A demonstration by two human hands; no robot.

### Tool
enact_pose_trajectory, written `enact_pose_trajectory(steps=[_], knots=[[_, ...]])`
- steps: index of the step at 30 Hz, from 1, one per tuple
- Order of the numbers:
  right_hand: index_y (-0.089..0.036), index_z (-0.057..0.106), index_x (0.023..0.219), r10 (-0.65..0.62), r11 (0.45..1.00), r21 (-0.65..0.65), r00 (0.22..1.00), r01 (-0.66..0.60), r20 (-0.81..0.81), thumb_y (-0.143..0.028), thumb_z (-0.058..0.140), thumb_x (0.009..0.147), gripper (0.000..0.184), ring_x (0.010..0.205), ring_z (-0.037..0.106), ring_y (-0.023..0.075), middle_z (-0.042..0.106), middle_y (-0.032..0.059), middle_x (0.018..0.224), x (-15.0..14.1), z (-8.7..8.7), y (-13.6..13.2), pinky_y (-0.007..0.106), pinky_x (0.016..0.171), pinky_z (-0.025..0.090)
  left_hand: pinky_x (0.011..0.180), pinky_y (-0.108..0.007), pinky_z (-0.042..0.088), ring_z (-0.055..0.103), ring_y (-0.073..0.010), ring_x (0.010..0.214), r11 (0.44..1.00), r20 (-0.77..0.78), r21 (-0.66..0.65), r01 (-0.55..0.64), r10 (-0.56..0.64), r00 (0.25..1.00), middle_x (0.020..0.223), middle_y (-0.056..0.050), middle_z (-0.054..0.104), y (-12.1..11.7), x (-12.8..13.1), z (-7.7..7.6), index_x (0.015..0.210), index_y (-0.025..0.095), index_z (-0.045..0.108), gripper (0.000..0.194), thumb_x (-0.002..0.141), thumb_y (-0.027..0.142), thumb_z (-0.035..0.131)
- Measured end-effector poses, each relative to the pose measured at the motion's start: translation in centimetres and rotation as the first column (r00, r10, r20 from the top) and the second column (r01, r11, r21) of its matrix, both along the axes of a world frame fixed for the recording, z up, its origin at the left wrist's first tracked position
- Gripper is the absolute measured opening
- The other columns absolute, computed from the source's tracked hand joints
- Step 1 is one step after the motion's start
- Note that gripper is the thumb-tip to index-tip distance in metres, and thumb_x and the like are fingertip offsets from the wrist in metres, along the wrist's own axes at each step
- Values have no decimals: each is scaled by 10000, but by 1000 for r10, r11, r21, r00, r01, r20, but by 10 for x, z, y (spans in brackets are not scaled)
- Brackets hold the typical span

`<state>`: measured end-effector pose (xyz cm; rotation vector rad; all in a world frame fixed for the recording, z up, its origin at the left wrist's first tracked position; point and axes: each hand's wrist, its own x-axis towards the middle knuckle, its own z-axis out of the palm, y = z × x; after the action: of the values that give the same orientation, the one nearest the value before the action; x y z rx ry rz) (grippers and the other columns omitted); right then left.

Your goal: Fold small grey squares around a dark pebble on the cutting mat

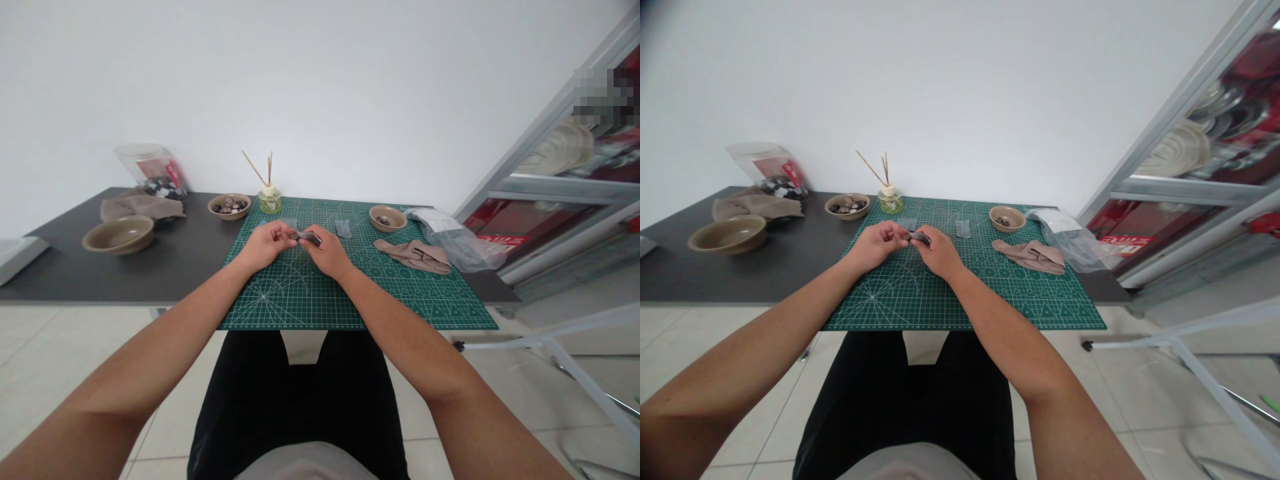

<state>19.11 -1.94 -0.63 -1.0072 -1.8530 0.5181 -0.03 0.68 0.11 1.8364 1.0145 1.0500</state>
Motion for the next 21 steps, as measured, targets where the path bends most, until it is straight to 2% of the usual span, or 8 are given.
enact_pose_trajectory(steps=[8,21], knots=[[-221,611,905,7,1000,-14,1000,-7,-18,-376,607,869,159,815,588,182,655,18,860,0,2,-1,312,794,449,538,-246,344,452,-100,533,1000,-45,-13,-1,0,999,589,49,523,-3,1,2,832,169,619,251,700,349,733],[-213,622,882,-8,999,-32,999,7,-31,-440,618,868,228,759,559,159,631,-1,819,0,3,-2,291,745,431,526,-242,323,429,-92,524,999,9,-42,31,-31,999,591,57,495,-3,1,2,831,172,597,249,701,336,734]])
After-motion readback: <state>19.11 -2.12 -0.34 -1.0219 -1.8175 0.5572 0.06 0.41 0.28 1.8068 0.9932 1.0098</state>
